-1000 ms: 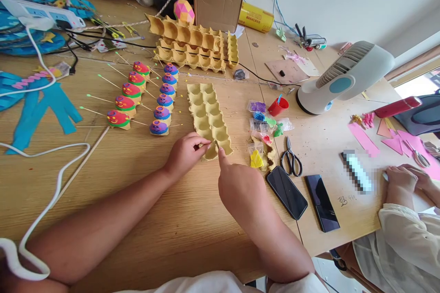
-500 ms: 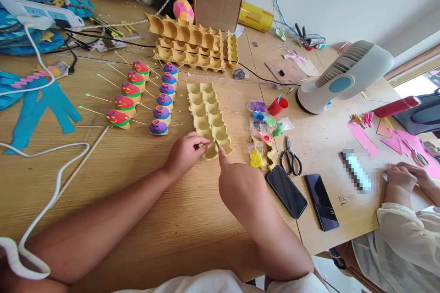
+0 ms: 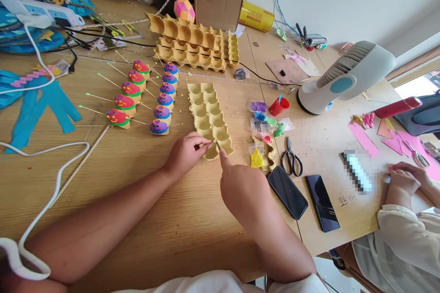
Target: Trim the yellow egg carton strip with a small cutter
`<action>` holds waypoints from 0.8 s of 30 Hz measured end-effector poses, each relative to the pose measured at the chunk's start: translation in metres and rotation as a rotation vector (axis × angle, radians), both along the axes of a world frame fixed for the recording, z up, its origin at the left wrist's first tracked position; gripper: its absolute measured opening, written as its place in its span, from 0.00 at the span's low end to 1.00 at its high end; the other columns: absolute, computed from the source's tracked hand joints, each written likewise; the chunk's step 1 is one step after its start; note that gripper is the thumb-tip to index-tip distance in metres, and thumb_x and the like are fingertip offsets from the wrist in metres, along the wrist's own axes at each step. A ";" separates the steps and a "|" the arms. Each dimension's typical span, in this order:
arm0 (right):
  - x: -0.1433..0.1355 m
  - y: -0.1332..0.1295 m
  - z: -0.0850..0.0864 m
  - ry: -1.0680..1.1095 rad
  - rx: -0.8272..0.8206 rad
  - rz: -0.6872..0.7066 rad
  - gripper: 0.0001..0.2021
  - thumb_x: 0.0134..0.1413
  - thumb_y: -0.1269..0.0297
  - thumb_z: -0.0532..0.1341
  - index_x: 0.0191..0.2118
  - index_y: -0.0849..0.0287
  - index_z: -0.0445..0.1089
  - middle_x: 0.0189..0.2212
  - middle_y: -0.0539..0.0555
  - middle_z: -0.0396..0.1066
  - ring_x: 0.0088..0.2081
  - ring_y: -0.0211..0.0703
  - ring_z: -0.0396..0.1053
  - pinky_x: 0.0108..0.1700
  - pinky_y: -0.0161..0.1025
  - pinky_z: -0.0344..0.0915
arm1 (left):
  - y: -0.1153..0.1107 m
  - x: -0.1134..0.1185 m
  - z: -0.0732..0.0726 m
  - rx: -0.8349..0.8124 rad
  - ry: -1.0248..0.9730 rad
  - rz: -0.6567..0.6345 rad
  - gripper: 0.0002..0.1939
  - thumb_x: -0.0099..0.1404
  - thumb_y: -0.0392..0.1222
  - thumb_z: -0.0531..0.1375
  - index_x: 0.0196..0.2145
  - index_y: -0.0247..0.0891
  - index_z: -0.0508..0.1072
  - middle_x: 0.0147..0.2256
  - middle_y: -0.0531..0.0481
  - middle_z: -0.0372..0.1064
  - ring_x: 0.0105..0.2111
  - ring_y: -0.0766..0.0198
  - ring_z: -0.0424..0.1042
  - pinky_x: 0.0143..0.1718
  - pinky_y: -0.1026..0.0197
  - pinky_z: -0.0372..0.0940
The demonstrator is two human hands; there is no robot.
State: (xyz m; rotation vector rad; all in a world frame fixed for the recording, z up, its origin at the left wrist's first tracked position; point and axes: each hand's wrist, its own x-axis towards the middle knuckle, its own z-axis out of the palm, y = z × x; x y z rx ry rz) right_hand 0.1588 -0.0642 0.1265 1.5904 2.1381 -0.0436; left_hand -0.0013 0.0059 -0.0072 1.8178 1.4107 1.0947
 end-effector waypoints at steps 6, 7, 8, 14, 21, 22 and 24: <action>0.012 -0.004 0.007 0.059 0.010 -0.015 0.28 0.66 0.63 0.48 0.71 0.50 0.49 0.23 0.48 0.74 0.23 0.37 0.69 0.23 0.37 0.40 | -0.001 -0.001 0.000 -0.013 0.007 -0.001 0.06 0.63 0.37 0.62 0.36 0.39 0.80 0.33 0.50 0.74 0.27 0.67 0.68 0.31 0.63 0.63; 0.011 -0.003 0.007 0.060 0.017 -0.021 0.28 0.66 0.63 0.48 0.71 0.51 0.49 0.24 0.48 0.74 0.23 0.37 0.69 0.23 0.37 0.40 | -0.001 -0.001 0.000 -0.010 0.004 -0.004 0.06 0.63 0.37 0.62 0.36 0.39 0.80 0.33 0.50 0.73 0.27 0.67 0.68 0.32 0.63 0.63; 0.010 -0.003 0.007 0.061 0.020 -0.023 0.28 0.66 0.64 0.48 0.71 0.51 0.49 0.24 0.48 0.75 0.23 0.37 0.69 0.23 0.37 0.40 | -0.001 -0.001 0.000 -0.005 0.001 -0.007 0.06 0.63 0.37 0.62 0.36 0.39 0.80 0.33 0.51 0.73 0.28 0.67 0.69 0.32 0.63 0.63; 0.004 0.002 0.001 0.058 0.044 -0.012 0.28 0.66 0.63 0.47 0.71 0.51 0.48 0.23 0.48 0.74 0.23 0.38 0.69 0.23 0.38 0.40 | -0.001 -0.001 0.000 0.011 -0.003 -0.013 0.06 0.64 0.39 0.62 0.37 0.39 0.80 0.33 0.50 0.73 0.29 0.66 0.69 0.32 0.62 0.63; 0.003 0.001 -0.002 0.057 0.050 -0.007 0.28 0.66 0.64 0.47 0.71 0.53 0.50 0.24 0.49 0.75 0.25 0.38 0.71 0.24 0.38 0.41 | 0.000 -0.001 -0.001 0.025 0.007 -0.006 0.06 0.64 0.39 0.62 0.36 0.39 0.80 0.33 0.49 0.73 0.29 0.66 0.70 0.32 0.62 0.64; 0.003 0.000 -0.002 0.052 0.048 -0.011 0.29 0.66 0.65 0.48 0.71 0.54 0.50 0.25 0.49 0.75 0.25 0.38 0.71 0.24 0.38 0.41 | 0.000 -0.001 -0.001 0.028 0.008 -0.005 0.05 0.64 0.39 0.62 0.36 0.39 0.80 0.32 0.49 0.73 0.29 0.65 0.70 0.33 0.62 0.64; 0.003 0.000 -0.002 0.041 0.044 -0.008 0.29 0.66 0.66 0.48 0.71 0.54 0.50 0.25 0.49 0.75 0.25 0.39 0.70 0.24 0.39 0.42 | 0.000 -0.001 -0.001 0.029 0.007 -0.002 0.05 0.64 0.38 0.63 0.36 0.39 0.80 0.33 0.49 0.74 0.29 0.65 0.70 0.33 0.62 0.64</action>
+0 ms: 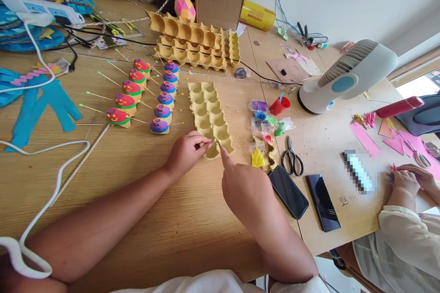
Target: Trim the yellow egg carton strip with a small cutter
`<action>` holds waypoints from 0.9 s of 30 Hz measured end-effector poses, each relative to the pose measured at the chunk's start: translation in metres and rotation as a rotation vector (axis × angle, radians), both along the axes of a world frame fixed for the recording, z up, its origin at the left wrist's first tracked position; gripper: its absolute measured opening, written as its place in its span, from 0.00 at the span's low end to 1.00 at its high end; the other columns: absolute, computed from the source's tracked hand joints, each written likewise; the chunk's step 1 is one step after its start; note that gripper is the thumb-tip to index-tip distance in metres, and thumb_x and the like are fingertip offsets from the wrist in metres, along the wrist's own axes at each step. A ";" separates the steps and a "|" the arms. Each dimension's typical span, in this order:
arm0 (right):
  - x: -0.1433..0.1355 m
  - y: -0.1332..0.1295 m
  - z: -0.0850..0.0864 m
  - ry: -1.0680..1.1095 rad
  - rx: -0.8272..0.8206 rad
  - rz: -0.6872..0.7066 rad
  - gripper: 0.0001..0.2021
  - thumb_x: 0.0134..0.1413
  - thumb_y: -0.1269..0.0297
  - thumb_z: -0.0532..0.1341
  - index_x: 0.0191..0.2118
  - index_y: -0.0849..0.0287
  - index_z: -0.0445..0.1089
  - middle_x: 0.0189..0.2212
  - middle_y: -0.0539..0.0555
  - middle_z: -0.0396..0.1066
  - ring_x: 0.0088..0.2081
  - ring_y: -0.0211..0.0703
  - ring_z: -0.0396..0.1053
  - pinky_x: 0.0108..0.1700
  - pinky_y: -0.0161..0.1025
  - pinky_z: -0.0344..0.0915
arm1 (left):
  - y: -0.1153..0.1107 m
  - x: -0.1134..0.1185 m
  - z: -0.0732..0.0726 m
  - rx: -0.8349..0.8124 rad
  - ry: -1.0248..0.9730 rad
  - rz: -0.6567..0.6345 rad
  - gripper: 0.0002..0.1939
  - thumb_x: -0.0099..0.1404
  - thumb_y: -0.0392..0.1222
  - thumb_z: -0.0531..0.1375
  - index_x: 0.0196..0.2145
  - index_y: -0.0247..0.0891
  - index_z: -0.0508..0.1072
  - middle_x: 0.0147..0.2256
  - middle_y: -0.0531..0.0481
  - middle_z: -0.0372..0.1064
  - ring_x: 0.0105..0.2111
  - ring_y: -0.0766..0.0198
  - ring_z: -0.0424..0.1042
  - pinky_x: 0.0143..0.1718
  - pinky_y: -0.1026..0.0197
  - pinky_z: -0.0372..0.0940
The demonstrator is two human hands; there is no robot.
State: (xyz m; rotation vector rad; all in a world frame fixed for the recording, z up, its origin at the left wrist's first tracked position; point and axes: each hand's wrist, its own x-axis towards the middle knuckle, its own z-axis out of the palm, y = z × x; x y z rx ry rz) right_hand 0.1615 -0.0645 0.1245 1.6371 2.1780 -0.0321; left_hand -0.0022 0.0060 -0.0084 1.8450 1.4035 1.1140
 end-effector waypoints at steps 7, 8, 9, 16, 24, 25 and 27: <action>0.000 -0.005 -0.004 -0.016 0.040 0.046 0.29 0.66 0.67 0.48 0.71 0.57 0.49 0.23 0.49 0.73 0.24 0.39 0.69 0.24 0.39 0.41 | 0.000 0.001 0.000 -0.020 -0.014 -0.002 0.05 0.64 0.39 0.63 0.36 0.39 0.80 0.33 0.50 0.74 0.28 0.67 0.69 0.32 0.63 0.64; -0.001 -0.005 -0.005 -0.022 0.046 0.049 0.29 0.66 0.67 0.48 0.71 0.58 0.48 0.23 0.49 0.73 0.24 0.39 0.69 0.24 0.39 0.41 | 0.000 0.001 0.001 -0.023 -0.015 -0.002 0.05 0.64 0.39 0.63 0.36 0.39 0.80 0.33 0.50 0.74 0.28 0.67 0.69 0.31 0.63 0.64; -0.001 -0.006 -0.005 -0.028 0.050 0.052 0.29 0.66 0.67 0.48 0.71 0.59 0.48 0.22 0.49 0.73 0.24 0.38 0.69 0.24 0.39 0.41 | 0.000 0.001 0.001 -0.025 -0.016 -0.002 0.05 0.64 0.39 0.63 0.36 0.40 0.80 0.33 0.50 0.74 0.27 0.67 0.69 0.31 0.63 0.63; -0.003 0.000 0.001 -0.023 -0.040 0.017 0.29 0.66 0.66 0.47 0.72 0.57 0.48 0.24 0.50 0.74 0.24 0.37 0.69 0.23 0.38 0.45 | -0.001 0.001 0.001 -0.029 -0.008 0.002 0.06 0.64 0.40 0.63 0.36 0.40 0.80 0.33 0.50 0.73 0.27 0.67 0.69 0.31 0.63 0.63; -0.012 0.010 0.001 -0.040 -0.093 -0.065 0.28 0.67 0.64 0.46 0.71 0.55 0.49 0.24 0.50 0.74 0.24 0.38 0.71 0.22 0.36 0.44 | 0.000 0.001 0.002 -0.035 -0.005 0.001 0.06 0.64 0.40 0.62 0.35 0.40 0.80 0.33 0.50 0.74 0.29 0.66 0.70 0.32 0.63 0.64; -0.012 0.009 0.001 -0.041 -0.092 -0.059 0.29 0.67 0.64 0.47 0.71 0.55 0.49 0.24 0.50 0.74 0.24 0.39 0.71 0.22 0.36 0.44 | 0.000 0.001 0.002 -0.035 -0.006 0.003 0.05 0.64 0.40 0.63 0.35 0.40 0.80 0.33 0.50 0.74 0.29 0.66 0.70 0.33 0.63 0.64; -0.012 0.006 0.001 -0.046 -0.080 -0.038 0.29 0.67 0.65 0.47 0.72 0.55 0.48 0.25 0.50 0.75 0.26 0.40 0.71 0.23 0.36 0.47 | 0.000 0.001 0.001 -0.033 -0.009 0.006 0.05 0.64 0.39 0.63 0.35 0.40 0.80 0.34 0.49 0.74 0.30 0.65 0.71 0.33 0.63 0.64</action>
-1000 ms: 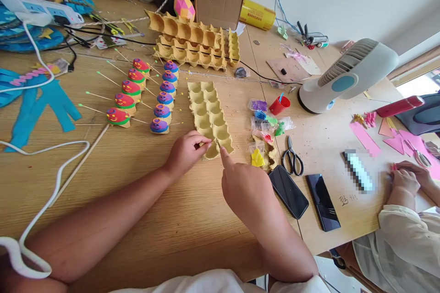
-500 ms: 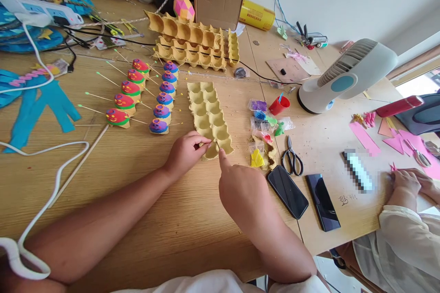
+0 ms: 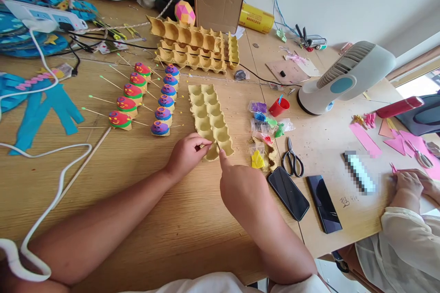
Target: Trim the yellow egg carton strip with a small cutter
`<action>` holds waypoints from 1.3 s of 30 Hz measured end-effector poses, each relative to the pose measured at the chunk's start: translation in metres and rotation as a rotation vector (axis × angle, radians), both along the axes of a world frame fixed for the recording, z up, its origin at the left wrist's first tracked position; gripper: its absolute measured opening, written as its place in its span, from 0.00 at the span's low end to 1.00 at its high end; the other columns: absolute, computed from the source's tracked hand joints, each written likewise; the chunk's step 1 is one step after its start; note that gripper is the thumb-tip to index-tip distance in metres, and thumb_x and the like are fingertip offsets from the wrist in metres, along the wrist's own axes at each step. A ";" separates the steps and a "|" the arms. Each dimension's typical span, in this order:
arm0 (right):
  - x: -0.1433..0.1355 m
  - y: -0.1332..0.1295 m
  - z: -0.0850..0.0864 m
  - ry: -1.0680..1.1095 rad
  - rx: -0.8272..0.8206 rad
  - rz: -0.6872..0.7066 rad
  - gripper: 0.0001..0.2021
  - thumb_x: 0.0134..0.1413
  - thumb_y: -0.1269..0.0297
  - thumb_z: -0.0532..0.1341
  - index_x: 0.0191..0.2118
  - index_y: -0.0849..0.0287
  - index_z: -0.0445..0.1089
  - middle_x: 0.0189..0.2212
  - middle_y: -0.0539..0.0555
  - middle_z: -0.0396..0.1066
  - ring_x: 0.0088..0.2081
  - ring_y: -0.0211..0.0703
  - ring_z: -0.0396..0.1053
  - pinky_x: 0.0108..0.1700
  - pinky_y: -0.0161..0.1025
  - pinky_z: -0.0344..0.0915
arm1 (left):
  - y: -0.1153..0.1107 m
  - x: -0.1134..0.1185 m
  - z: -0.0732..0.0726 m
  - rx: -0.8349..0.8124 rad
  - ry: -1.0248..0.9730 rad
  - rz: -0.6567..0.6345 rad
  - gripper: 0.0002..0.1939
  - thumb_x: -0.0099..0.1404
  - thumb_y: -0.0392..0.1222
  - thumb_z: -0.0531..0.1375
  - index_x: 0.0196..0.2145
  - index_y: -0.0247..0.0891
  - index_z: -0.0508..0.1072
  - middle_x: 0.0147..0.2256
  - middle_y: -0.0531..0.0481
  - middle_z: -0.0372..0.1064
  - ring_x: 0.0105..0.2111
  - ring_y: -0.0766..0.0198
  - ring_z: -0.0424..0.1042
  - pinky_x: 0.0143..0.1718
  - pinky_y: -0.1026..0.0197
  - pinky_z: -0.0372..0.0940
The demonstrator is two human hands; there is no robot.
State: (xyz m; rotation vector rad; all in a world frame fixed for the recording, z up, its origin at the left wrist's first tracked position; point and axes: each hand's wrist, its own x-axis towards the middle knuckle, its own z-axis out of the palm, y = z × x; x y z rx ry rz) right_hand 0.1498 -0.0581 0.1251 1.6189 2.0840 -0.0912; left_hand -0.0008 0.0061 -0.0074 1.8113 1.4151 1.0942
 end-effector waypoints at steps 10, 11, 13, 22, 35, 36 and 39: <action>-0.002 0.000 0.000 -0.026 -0.010 -0.001 0.30 0.67 0.64 0.49 0.72 0.55 0.47 0.24 0.50 0.75 0.25 0.41 0.72 0.22 0.37 0.45 | -0.001 0.000 0.002 0.003 0.006 0.000 0.05 0.64 0.38 0.62 0.35 0.39 0.80 0.34 0.49 0.75 0.31 0.66 0.71 0.34 0.63 0.65; -0.001 0.000 0.000 -0.022 -0.010 -0.006 0.30 0.66 0.65 0.49 0.72 0.55 0.47 0.24 0.50 0.75 0.25 0.41 0.72 0.22 0.37 0.44 | -0.001 0.000 0.002 0.003 0.006 0.001 0.06 0.64 0.37 0.62 0.35 0.39 0.80 0.34 0.49 0.75 0.31 0.66 0.71 0.34 0.63 0.65; 0.001 0.000 -0.001 -0.016 -0.020 -0.016 0.30 0.66 0.65 0.49 0.72 0.54 0.48 0.24 0.50 0.74 0.25 0.40 0.72 0.21 0.38 0.42 | -0.001 0.000 0.001 0.004 0.007 0.002 0.06 0.64 0.37 0.62 0.35 0.39 0.80 0.34 0.50 0.74 0.30 0.66 0.71 0.33 0.63 0.64; 0.002 0.000 -0.005 -0.006 0.008 0.005 0.30 0.65 0.65 0.49 0.71 0.56 0.49 0.24 0.51 0.75 0.25 0.41 0.72 0.22 0.38 0.41 | 0.000 0.000 0.000 0.014 0.010 0.001 0.06 0.64 0.37 0.62 0.35 0.39 0.80 0.34 0.50 0.74 0.30 0.66 0.71 0.33 0.63 0.65; 0.016 0.000 0.005 0.094 0.082 -0.002 0.29 0.66 0.62 0.48 0.72 0.50 0.46 0.26 0.48 0.76 0.24 0.39 0.70 0.23 0.38 0.42 | -0.002 -0.001 0.002 -0.002 0.011 -0.009 0.06 0.64 0.38 0.61 0.36 0.38 0.80 0.33 0.51 0.73 0.30 0.66 0.70 0.32 0.63 0.63; 0.014 0.002 0.003 0.089 0.070 -0.008 0.29 0.66 0.62 0.48 0.72 0.50 0.47 0.26 0.48 0.76 0.25 0.39 0.70 0.23 0.38 0.42 | -0.002 -0.001 0.002 -0.002 0.009 -0.013 0.06 0.64 0.38 0.61 0.35 0.38 0.79 0.33 0.51 0.73 0.31 0.66 0.70 0.33 0.63 0.64; 0.009 0.005 -0.002 0.094 0.045 -0.022 0.29 0.67 0.62 0.47 0.72 0.51 0.47 0.27 0.48 0.76 0.26 0.40 0.71 0.23 0.38 0.42 | -0.002 -0.001 0.003 0.002 0.007 -0.015 0.06 0.64 0.39 0.61 0.35 0.39 0.79 0.33 0.50 0.73 0.32 0.65 0.71 0.33 0.63 0.64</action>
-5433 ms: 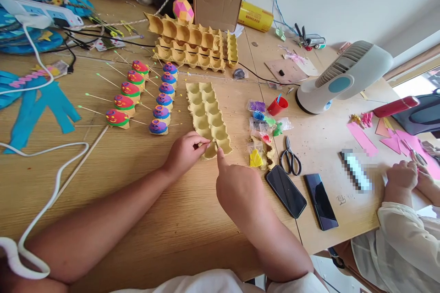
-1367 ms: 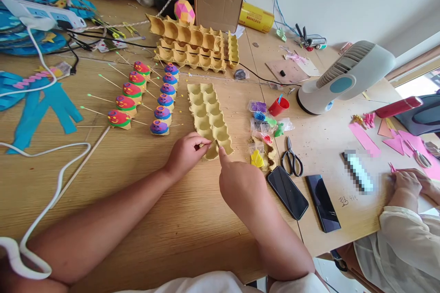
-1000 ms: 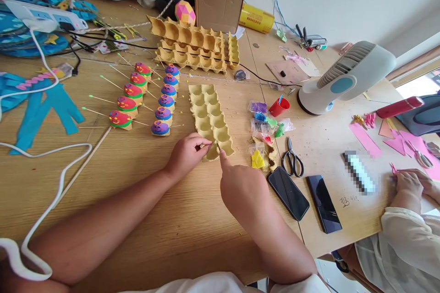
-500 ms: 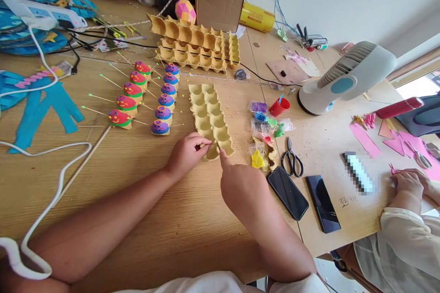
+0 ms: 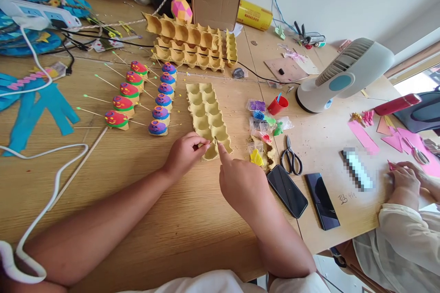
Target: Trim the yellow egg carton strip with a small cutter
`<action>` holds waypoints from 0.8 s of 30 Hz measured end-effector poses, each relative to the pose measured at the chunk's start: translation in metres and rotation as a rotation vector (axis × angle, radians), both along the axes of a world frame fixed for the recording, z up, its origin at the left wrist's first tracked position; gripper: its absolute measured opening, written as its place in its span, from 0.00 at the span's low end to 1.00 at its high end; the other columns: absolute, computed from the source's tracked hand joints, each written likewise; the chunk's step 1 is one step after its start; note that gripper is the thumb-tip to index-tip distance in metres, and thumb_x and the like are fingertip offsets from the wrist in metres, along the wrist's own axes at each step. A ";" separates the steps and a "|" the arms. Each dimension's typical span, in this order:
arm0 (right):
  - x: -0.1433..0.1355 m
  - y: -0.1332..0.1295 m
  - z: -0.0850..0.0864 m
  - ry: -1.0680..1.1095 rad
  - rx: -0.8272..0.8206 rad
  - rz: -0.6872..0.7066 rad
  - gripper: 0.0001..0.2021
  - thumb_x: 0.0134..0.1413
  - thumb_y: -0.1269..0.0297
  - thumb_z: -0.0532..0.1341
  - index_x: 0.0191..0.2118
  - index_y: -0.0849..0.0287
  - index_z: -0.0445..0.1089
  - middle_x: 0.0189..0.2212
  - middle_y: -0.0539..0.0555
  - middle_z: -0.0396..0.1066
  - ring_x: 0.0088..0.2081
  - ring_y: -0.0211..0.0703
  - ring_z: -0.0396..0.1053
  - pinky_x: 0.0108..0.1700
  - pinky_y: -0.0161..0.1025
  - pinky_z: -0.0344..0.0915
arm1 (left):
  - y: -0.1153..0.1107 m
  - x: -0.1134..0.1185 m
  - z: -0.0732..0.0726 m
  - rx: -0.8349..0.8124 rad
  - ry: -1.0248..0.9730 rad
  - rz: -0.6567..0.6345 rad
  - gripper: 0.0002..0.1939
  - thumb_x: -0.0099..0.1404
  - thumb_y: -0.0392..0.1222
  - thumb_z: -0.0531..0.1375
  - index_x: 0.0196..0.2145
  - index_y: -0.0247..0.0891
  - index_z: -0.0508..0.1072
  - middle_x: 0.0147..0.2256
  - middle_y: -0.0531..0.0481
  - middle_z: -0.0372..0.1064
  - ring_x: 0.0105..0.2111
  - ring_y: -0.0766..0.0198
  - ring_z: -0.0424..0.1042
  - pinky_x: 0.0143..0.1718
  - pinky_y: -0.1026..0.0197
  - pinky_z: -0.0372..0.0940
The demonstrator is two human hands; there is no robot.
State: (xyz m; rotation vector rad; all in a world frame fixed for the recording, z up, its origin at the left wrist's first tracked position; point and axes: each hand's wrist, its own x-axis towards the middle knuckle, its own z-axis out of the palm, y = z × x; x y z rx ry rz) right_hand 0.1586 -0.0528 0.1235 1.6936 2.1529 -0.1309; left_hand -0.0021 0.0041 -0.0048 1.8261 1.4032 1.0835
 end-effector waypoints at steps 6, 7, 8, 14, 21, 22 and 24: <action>-0.003 -0.002 -0.003 -0.001 -0.021 -0.002 0.29 0.68 0.63 0.46 0.72 0.55 0.46 0.27 0.50 0.76 0.27 0.40 0.71 0.23 0.37 0.45 | 0.000 0.000 -0.001 0.003 0.003 0.002 0.05 0.65 0.39 0.62 0.34 0.39 0.79 0.32 0.51 0.72 0.30 0.65 0.70 0.33 0.63 0.63; -0.004 -0.002 -0.003 -0.007 -0.019 0.000 0.29 0.68 0.63 0.45 0.72 0.55 0.46 0.27 0.50 0.76 0.27 0.40 0.71 0.24 0.37 0.45 | 0.000 0.000 -0.001 0.005 0.003 0.003 0.05 0.65 0.39 0.62 0.34 0.39 0.79 0.32 0.51 0.73 0.30 0.65 0.70 0.33 0.63 0.63; -0.004 -0.002 -0.004 -0.015 -0.017 0.003 0.29 0.68 0.63 0.45 0.72 0.56 0.45 0.27 0.50 0.76 0.27 0.40 0.71 0.24 0.37 0.46 | 0.000 0.000 -0.001 0.007 0.003 0.002 0.05 0.65 0.40 0.62 0.34 0.39 0.79 0.32 0.51 0.73 0.30 0.65 0.70 0.33 0.63 0.63; -0.009 0.003 -0.006 -0.043 -0.040 -0.003 0.29 0.67 0.63 0.46 0.72 0.57 0.46 0.26 0.50 0.75 0.27 0.40 0.72 0.23 0.37 0.45 | 0.000 0.000 -0.001 0.020 0.005 -0.007 0.06 0.66 0.41 0.61 0.34 0.39 0.79 0.32 0.50 0.72 0.30 0.66 0.70 0.33 0.63 0.63; -0.010 0.002 -0.006 -0.062 -0.028 0.013 0.30 0.67 0.64 0.47 0.72 0.59 0.44 0.25 0.51 0.75 0.27 0.40 0.73 0.22 0.36 0.45 | 0.001 0.000 0.000 0.022 0.019 -0.010 0.07 0.66 0.41 0.61 0.34 0.39 0.79 0.32 0.50 0.73 0.30 0.65 0.70 0.32 0.63 0.62; -0.010 0.002 -0.005 -0.065 -0.034 0.011 0.30 0.67 0.64 0.46 0.72 0.59 0.43 0.25 0.52 0.75 0.27 0.40 0.73 0.22 0.36 0.46 | 0.001 0.000 0.000 0.021 0.020 -0.009 0.07 0.66 0.41 0.61 0.33 0.39 0.79 0.32 0.50 0.73 0.30 0.65 0.70 0.32 0.63 0.62; -0.010 0.003 -0.005 -0.069 -0.048 0.013 0.30 0.68 0.63 0.46 0.73 0.59 0.42 0.25 0.52 0.75 0.27 0.40 0.73 0.23 0.35 0.48 | 0.001 0.000 0.000 0.011 0.021 -0.006 0.06 0.66 0.41 0.61 0.34 0.39 0.79 0.33 0.50 0.73 0.31 0.65 0.70 0.32 0.63 0.63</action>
